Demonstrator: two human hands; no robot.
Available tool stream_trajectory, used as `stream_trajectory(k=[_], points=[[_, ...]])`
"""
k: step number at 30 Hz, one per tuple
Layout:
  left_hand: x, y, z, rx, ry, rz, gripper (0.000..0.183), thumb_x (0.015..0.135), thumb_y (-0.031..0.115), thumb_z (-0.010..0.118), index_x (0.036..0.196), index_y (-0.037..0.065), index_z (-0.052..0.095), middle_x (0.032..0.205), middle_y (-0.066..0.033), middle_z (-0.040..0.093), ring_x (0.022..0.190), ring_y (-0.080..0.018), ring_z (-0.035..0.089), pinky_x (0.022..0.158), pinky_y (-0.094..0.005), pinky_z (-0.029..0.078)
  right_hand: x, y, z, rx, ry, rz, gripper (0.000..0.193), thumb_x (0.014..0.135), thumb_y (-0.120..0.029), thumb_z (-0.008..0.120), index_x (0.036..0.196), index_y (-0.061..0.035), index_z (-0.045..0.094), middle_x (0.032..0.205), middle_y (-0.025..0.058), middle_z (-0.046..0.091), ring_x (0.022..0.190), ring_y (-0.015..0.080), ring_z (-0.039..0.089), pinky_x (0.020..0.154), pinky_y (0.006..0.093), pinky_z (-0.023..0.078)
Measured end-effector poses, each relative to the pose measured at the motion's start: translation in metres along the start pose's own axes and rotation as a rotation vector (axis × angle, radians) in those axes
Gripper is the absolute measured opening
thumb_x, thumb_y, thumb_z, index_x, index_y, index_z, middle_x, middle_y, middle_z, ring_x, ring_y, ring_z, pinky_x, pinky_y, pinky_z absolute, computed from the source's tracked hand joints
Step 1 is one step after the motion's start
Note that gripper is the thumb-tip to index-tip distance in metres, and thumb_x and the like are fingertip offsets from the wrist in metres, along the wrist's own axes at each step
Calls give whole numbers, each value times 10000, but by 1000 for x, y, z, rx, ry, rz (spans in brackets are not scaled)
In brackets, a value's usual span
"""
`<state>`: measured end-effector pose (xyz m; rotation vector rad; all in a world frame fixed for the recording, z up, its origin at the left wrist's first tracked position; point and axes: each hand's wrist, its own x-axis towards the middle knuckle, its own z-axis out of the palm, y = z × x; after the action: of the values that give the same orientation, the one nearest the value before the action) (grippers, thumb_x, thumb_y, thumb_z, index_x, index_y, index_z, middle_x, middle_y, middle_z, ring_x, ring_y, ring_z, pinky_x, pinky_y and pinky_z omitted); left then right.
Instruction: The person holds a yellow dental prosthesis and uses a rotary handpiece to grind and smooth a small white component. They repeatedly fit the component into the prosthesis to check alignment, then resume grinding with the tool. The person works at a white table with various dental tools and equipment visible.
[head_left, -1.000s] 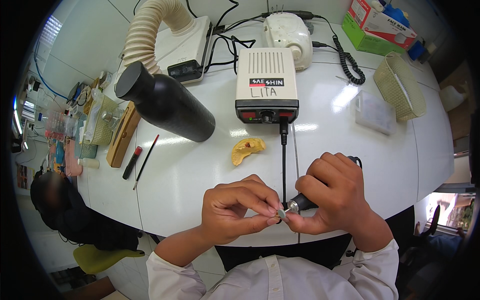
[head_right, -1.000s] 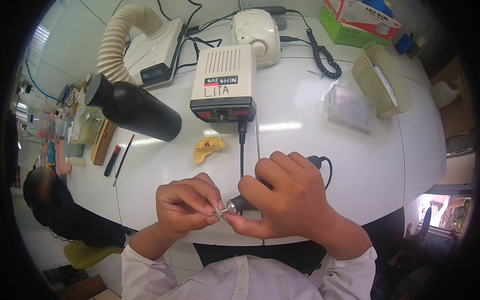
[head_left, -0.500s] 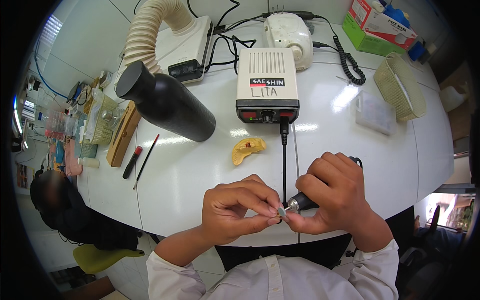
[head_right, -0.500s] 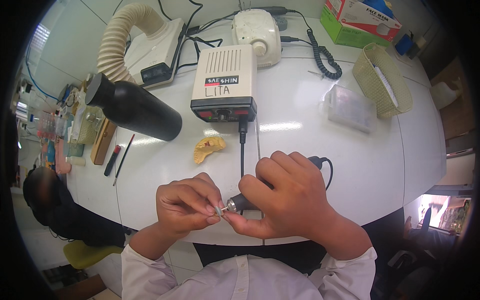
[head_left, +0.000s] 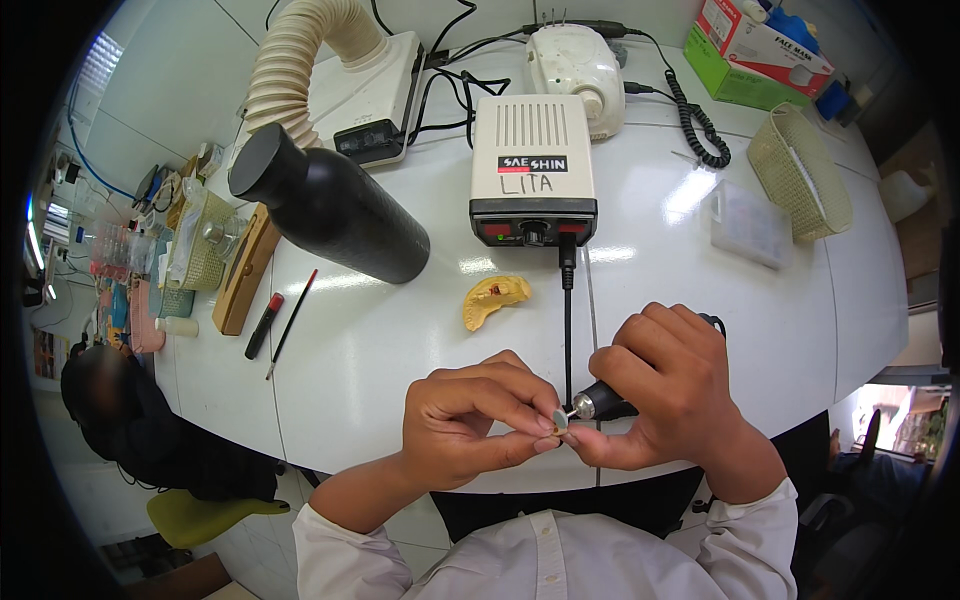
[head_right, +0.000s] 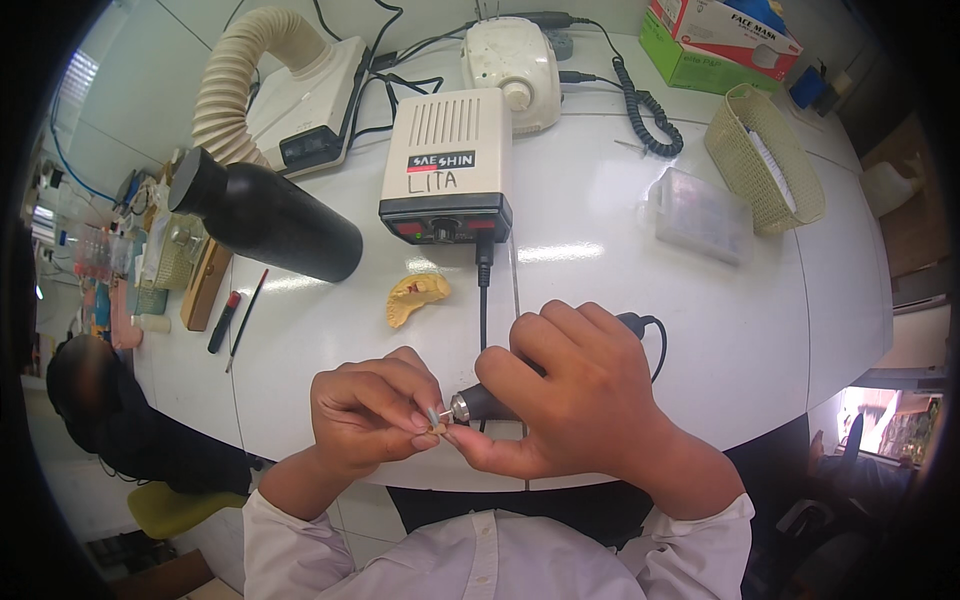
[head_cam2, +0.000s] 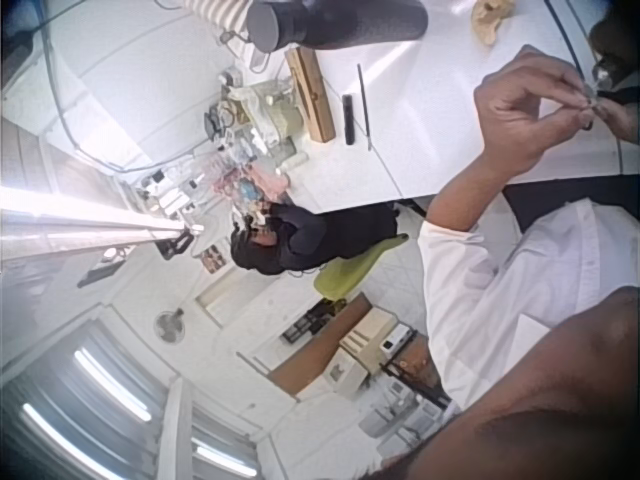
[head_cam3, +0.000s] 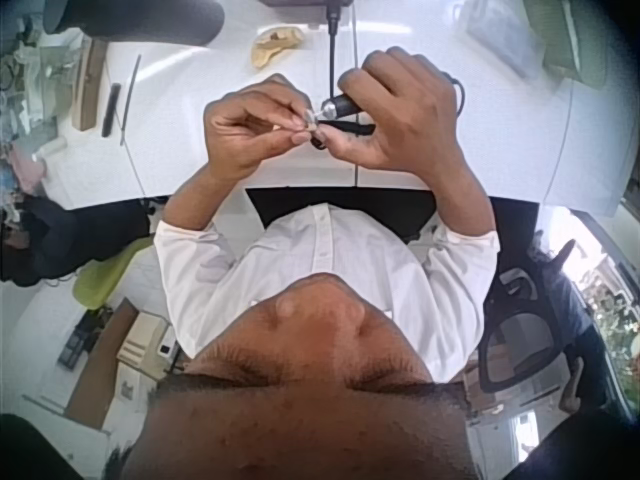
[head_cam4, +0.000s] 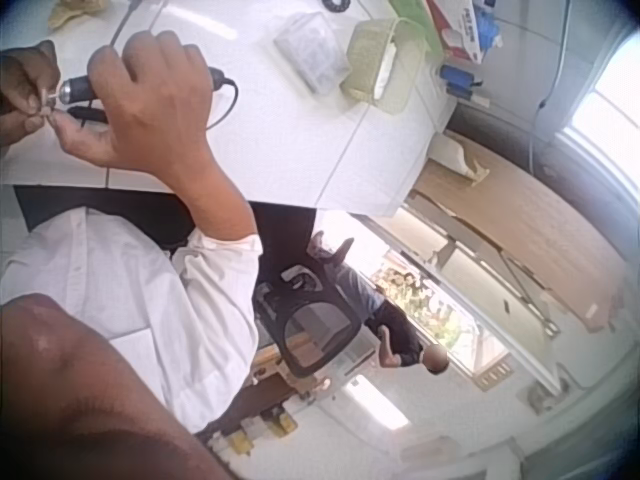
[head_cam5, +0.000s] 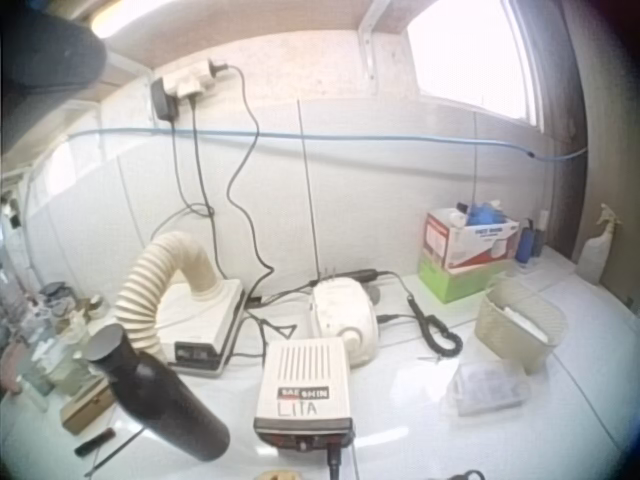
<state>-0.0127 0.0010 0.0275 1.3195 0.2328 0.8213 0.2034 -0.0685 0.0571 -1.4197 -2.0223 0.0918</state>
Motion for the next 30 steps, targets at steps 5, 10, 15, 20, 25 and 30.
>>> stream_trajectory(k=[5,10,15,20,25,30], points=[[0,0,1,1,1,4,205,751,-116,782,915,-6,726,949,-181,711,861,-210,637,755,-317,500,-1,0,1,2,0,-7,378,682,-446,765,696,-120,574,665,18,426,586,188,450,527,327,321],[0,-1,0,6,-3,7,198,757,-111,782,915,-8,723,949,-181,711,864,-210,640,758,-319,504,0,0,0,1,-2,-7,376,681,-444,767,688,-122,573,663,17,425,585,188,448,527,326,320],[0,0,1,-16,3,-6,201,761,-109,781,921,-3,720,949,-178,712,868,-209,641,768,-322,504,0,0,0,14,13,-5,377,679,-438,772,677,-122,567,658,14,421,583,188,447,526,327,319],[-1,0,1,-40,20,-18,203,761,-109,781,920,-1,716,945,-175,716,872,-209,647,779,-324,502,0,0,1,5,9,-9,379,672,-431,775,667,-119,560,651,16,421,581,190,448,524,327,320],[-1,-1,2,-51,29,-32,197,763,-106,780,914,1,714,941,-175,720,873,-211,654,786,-329,500,0,0,1,-3,5,-4,375,665,-427,777,669,-119,563,649,15,425,579,189,448,524,325,321],[-2,-1,2,-69,34,-37,184,770,-106,773,911,-6,709,947,-177,717,882,-211,652,799,-326,510,0,0,0,-3,0,-2,369,665,-424,777,674,-119,570,652,12,434,584,187,452,525,324,321]])
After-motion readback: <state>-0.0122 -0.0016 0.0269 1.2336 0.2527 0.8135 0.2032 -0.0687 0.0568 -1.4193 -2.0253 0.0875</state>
